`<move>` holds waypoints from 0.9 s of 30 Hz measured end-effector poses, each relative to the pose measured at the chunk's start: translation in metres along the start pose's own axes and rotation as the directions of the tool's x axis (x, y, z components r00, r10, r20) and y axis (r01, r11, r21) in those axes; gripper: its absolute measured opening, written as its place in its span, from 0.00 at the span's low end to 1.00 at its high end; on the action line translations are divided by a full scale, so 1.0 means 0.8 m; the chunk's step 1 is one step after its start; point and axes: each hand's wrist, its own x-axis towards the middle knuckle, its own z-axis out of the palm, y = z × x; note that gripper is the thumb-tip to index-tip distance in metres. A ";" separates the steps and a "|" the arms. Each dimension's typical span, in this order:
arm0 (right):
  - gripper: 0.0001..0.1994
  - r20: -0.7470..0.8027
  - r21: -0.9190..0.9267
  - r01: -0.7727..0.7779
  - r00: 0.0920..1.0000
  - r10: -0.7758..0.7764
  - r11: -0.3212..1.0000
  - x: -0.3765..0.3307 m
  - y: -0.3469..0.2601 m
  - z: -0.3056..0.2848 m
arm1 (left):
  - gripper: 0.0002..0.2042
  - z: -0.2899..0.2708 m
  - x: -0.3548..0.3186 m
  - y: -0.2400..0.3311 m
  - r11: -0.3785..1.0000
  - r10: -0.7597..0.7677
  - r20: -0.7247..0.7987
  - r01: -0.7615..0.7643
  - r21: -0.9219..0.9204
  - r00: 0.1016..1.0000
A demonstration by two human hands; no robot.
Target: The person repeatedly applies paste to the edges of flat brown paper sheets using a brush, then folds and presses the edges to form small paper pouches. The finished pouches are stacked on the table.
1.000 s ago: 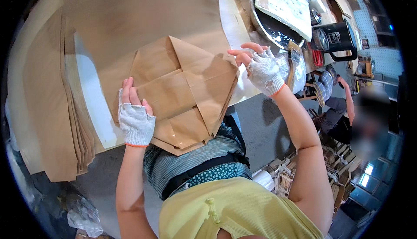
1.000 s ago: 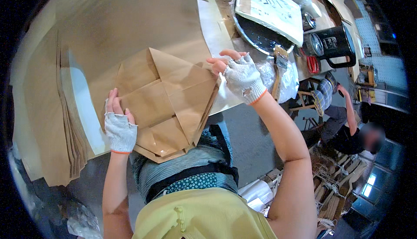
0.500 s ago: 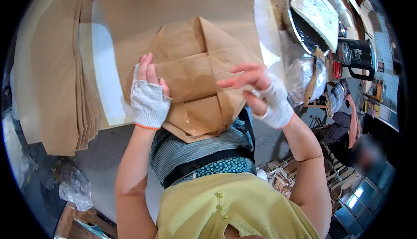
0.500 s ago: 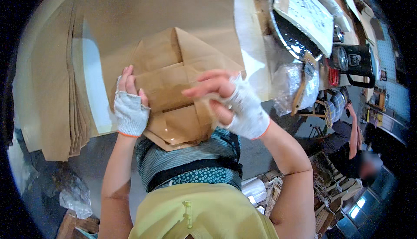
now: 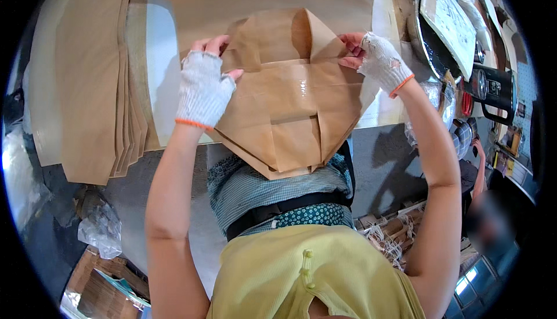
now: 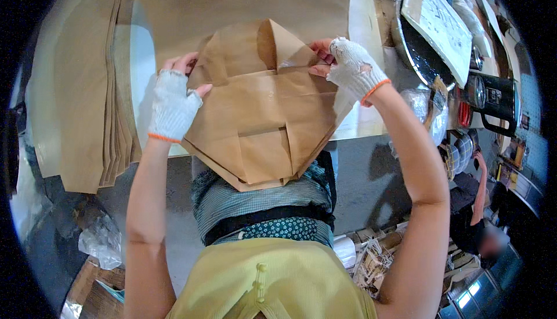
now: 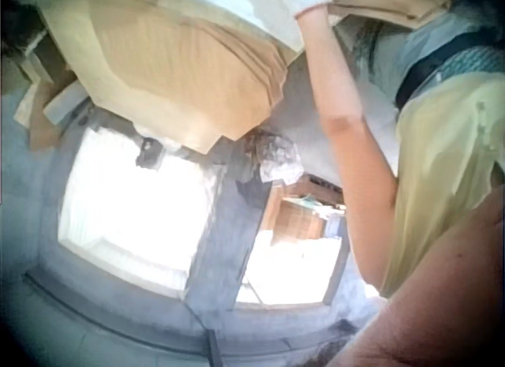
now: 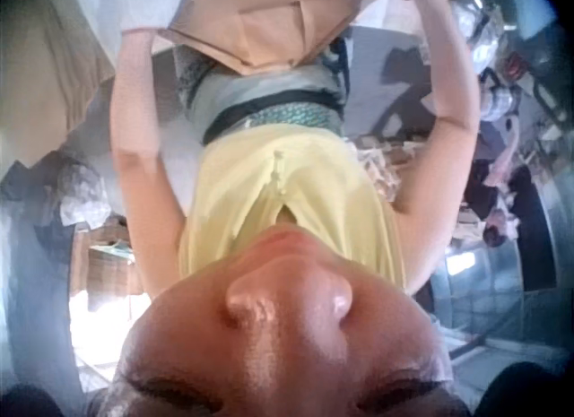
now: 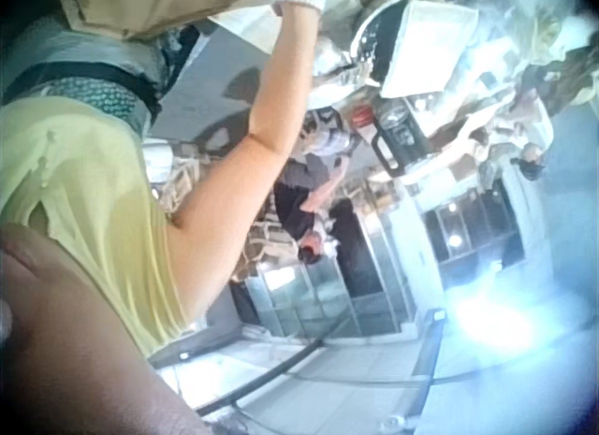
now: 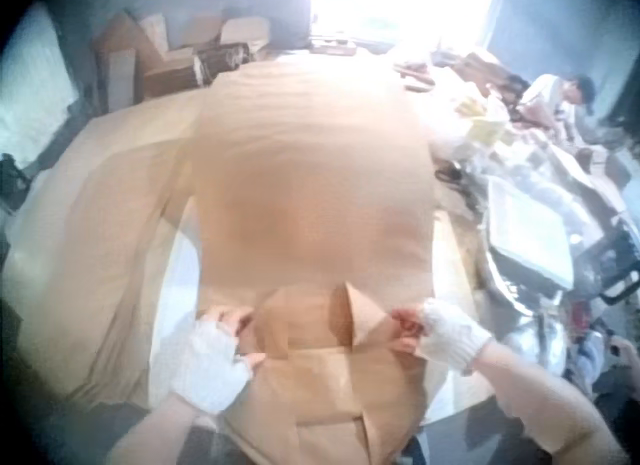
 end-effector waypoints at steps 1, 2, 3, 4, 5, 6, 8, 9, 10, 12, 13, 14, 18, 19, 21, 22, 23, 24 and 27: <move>0.16 0.015 -0.218 0.070 0.998 -0.068 0.973 0.009 0.000 -0.002 | 0.22 -0.002 0.008 -0.002 0.999 -0.050 0.072 0.049 0.013 0.996; 0.15 0.042 -0.424 0.136 0.990 -0.131 0.895 0.016 0.000 -0.002 | 0.19 0.002 0.013 -0.008 0.994 -0.042 0.071 0.035 0.102 0.997; 0.13 0.079 -0.608 0.196 0.979 -0.186 0.770 0.020 0.001 -0.002 | 0.19 -0.001 0.013 -0.008 0.992 -0.085 0.113 0.073 0.105 0.990; 0.09 0.004 -0.612 0.295 0.929 -0.370 0.734 0.015 0.007 0.005 | 0.19 -0.002 0.012 -0.006 0.989 -0.125 0.160 0.109 0.102 0.979; 0.08 -0.049 -0.630 0.266 0.924 -0.379 0.730 0.009 0.011 0.012 | 0.19 -0.002 0.011 -0.003 0.984 -0.162 0.208 0.144 0.100 0.965; 0.07 -0.103 -0.646 0.234 0.916 -0.387 0.727 0.000 0.011 0.022 | 0.17 -0.002 0.005 0.003 0.978 -0.123 0.154 0.093 0.187 0.980; 0.13 -0.085 -0.742 0.153 0.944 -0.318 0.652 -0.031 -0.005 0.038 | 0.13 -0.002 -0.023 0.018 0.934 -0.035 0.059 0.011 0.357 0.998; 0.15 -0.109 -0.761 0.160 0.924 -0.366 0.629 -0.046 -0.004 0.046 | 0.14 0.005 -0.033 0.013 0.942 0.085 0.009 -0.083 0.325 0.996; 0.17 -0.134 -0.779 0.167 0.897 -0.421 0.604 -0.058 0.001 0.057 | 0.16 0.015 -0.046 0.000 0.936 0.203 -0.050 -0.178 0.304 0.978; 0.23 -0.131 -0.786 0.209 0.864 -0.486 0.582 -0.072 0.013 0.064 | 0.23 0.023 -0.068 -0.015 0.938 0.294 -0.071 -0.274 0.210 0.953; 0.22 -0.116 -0.795 0.212 0.867 -0.485 0.569 -0.075 0.014 0.062 | 0.24 0.018 -0.073 -0.013 0.933 0.301 0.001 -0.294 0.208 0.954; 0.22 -0.102 -0.803 0.215 0.869 -0.484 0.555 -0.077 0.015 0.061 | 0.24 0.010 -0.076 -0.010 0.927 0.306 0.072 -0.315 0.205 0.949; 0.25 0.162 -0.812 0.412 0.840 -0.518 0.414 -0.087 0.021 0.054 | 0.29 -0.005 -0.077 0.000 0.791 0.517 0.211 -0.557 0.254 0.830; 0.26 0.177 -0.767 0.433 0.852 -0.493 0.473 -0.090 0.015 0.055 | 0.29 -0.005 -0.081 0.005 0.760 0.544 0.208 -0.583 0.288 0.813; 0.28 0.215 -0.666 0.463 0.870 -0.444 0.585 -0.099 -0.003 0.055 | 0.30 0.004 -0.089 0.010 0.762 0.542 0.264 -0.599 0.247 0.798; 0.32 0.180 -0.533 0.549 0.817 -0.548 0.644 -0.094 0.005 0.046 | 0.31 0.008 -0.092 0.011 0.763 0.543 0.291 -0.608 0.220 0.787; 0.31 0.227 -0.586 0.567 0.801 -0.554 0.579 -0.096 0.000 0.043 | 0.31 0.002 -0.092 0.016 0.796 0.520 0.309 -0.583 0.164 0.796; 0.30 0.275 -0.632 0.585 0.783 -0.558 0.509 -0.097 -0.012 0.035 | 0.30 -0.010 -0.087 0.023 0.826 0.495 0.327 -0.553 0.110 0.805; 0.21 0.365 -0.729 0.629 0.692 -0.623 0.271 -0.109 -0.007 0.042 | 0.27 -0.018 -0.079 0.019 0.870 0.455 0.401 -0.492 -0.011 0.795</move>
